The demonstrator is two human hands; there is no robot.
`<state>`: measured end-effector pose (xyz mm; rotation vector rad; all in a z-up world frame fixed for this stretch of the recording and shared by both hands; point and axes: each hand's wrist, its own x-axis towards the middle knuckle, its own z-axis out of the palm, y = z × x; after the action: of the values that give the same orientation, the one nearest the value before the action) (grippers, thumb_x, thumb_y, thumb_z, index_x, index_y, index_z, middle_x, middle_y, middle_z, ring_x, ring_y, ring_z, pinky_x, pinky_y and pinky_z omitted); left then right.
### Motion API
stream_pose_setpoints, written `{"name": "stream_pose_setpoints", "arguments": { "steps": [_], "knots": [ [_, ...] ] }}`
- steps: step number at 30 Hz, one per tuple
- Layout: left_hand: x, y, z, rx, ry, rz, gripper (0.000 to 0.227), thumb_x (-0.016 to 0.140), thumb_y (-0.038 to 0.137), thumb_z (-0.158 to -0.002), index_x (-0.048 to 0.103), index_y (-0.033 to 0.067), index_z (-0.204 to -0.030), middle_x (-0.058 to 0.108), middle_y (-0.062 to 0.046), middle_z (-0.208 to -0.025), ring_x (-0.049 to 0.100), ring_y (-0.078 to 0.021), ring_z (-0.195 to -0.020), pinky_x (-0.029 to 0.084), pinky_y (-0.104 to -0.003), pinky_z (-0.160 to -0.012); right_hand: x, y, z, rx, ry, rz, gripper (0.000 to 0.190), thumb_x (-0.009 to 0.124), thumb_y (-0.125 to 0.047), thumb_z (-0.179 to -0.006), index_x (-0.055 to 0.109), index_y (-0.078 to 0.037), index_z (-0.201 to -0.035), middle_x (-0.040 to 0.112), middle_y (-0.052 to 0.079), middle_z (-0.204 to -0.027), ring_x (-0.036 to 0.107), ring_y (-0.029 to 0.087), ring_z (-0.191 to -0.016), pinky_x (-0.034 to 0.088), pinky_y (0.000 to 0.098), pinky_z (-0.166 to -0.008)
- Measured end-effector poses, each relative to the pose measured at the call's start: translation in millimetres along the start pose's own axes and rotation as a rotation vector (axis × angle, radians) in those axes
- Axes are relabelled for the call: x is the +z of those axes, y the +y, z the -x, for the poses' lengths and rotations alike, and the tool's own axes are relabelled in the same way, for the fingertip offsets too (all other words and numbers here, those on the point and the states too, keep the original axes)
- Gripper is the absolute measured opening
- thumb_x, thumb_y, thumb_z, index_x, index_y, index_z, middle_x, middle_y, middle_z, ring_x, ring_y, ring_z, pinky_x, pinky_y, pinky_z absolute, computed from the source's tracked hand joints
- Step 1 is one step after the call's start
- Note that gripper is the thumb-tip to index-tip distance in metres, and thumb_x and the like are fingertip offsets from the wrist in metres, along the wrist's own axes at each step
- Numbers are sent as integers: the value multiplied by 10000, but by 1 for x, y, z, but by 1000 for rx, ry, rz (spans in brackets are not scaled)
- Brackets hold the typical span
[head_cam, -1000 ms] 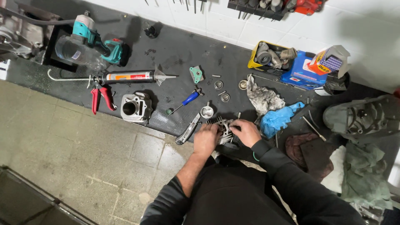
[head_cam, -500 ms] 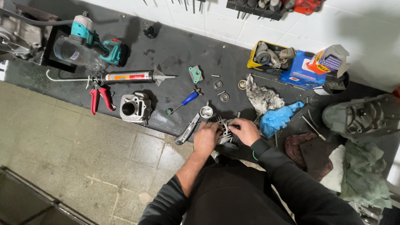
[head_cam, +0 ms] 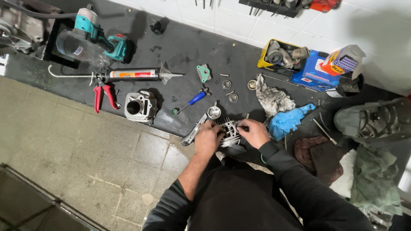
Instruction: The person assembles small engine components on a workbench. They handle a camshaft, insert it into a cylinder head, and place valve springs and retainers into the head. The person uses a rag to wipe parts and their hands during the process.
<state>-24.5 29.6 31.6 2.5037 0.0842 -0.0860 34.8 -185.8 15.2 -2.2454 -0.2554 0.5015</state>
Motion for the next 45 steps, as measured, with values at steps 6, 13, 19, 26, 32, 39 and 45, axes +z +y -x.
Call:
{"name": "stream_pose_setpoints", "arguments": {
  "steps": [6,13,19,26,32,39,45],
  "knots": [
    [10,-2,-1,13,15,4,270,840,224,-723,779,165,-980,613,-65,-1019,628,-300,-980,545,-443,-781,-1,-4,1,-23,-2,19,231,743,-216,-871,751,-48,-1030,755,141,-1007,724,324,-928,555,389,-793],
    [9,-2,-4,21,7,28,245,839,238,-727,780,167,-954,613,-60,-1012,625,-295,-976,546,-440,-788,0,-1,0,1,5,-24,234,742,-194,-867,735,-23,-1026,751,150,-985,736,316,-900,562,378,-774],
    [0,1,-4,22,4,55,252,836,236,-726,777,154,-956,631,-69,-1028,631,-302,-985,545,-440,-799,-2,2,0,-17,-9,-49,247,741,-205,-869,735,-23,-1035,762,141,-985,746,292,-904,567,366,-789],
    [-48,-8,20,-70,20,132,230,775,281,-870,724,142,-1046,696,-83,-1005,704,-303,-840,571,-424,-708,-24,26,-18,14,66,-80,266,741,-271,-881,740,-47,-1023,769,117,-973,738,268,-900,549,363,-805],
    [-57,-42,71,-278,8,109,218,749,312,-881,733,152,-1029,739,-79,-892,722,-312,-762,569,-433,-654,-22,4,-89,-297,197,338,235,741,-272,-867,720,-94,-1020,688,146,-1001,676,361,-851,541,478,-710],
    [-48,-54,114,-382,48,234,211,737,304,-877,744,127,-992,737,-91,-902,719,-310,-773,571,-426,-672,29,-3,-157,-418,-55,803,215,711,-166,-784,705,-66,-974,690,142,-1007,706,336,-812,560,471,-651],
    [-53,-50,113,-381,55,239,224,736,317,-893,742,115,-989,737,-107,-935,719,-327,-835,567,-434,-710,28,12,-172,-525,-54,1026,100,702,-130,-876,696,-78,-961,698,135,-964,716,311,-787,560,446,-628]
  ]
}}
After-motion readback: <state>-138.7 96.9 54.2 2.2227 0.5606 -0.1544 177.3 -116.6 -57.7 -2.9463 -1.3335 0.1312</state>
